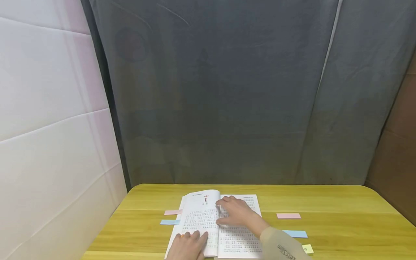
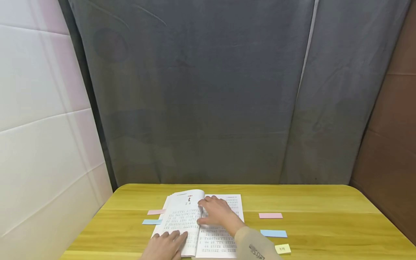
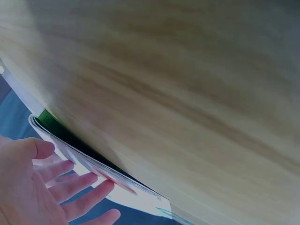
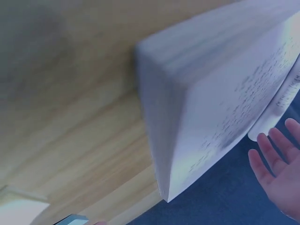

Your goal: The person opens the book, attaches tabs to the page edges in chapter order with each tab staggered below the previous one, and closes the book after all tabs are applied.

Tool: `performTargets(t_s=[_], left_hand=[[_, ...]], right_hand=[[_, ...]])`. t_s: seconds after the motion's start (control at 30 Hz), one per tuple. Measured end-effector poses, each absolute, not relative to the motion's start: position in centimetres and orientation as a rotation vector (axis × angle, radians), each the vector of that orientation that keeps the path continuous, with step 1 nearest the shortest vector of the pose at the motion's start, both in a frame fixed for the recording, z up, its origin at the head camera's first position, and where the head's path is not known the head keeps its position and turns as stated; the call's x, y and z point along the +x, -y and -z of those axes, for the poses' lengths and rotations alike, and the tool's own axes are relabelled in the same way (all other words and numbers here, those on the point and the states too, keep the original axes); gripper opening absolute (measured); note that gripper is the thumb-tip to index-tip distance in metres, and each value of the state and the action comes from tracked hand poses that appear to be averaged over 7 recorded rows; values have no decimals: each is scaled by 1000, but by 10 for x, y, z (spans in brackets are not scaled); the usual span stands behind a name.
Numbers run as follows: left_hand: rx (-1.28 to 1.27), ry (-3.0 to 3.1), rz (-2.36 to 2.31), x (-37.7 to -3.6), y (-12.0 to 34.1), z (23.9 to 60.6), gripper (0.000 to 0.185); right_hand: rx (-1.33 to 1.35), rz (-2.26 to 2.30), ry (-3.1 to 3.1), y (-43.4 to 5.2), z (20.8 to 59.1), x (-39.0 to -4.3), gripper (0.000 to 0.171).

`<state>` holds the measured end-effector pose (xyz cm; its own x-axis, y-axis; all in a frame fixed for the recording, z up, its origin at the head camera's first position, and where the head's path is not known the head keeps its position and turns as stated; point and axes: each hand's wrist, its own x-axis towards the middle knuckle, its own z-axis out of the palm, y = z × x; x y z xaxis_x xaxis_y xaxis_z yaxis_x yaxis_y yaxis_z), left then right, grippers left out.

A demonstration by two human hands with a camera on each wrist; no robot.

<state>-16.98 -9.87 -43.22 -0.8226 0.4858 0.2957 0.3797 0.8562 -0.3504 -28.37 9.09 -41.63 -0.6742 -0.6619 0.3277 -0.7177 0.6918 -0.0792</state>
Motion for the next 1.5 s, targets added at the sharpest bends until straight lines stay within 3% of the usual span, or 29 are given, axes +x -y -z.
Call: performTargets(t_s=[0.17, 0.57, 1.1, 1.5], left_hand=[[-616, 2739, -321, -171, 100, 427, 19], [-551, 2742, -218, -176, 118, 428, 37], [-523, 2871, -197, -176, 124, 428, 35], [-561, 2847, -168, -177, 126, 429, 33]], right_hand=[[1083, -368, 2730, -88, 415, -283, 61], [1089, -350, 2768, -81, 420, -282, 62], [1037, -295, 2816, -73, 422, -279, 62], [1162, -193, 2664, -76, 432, -270, 54]])
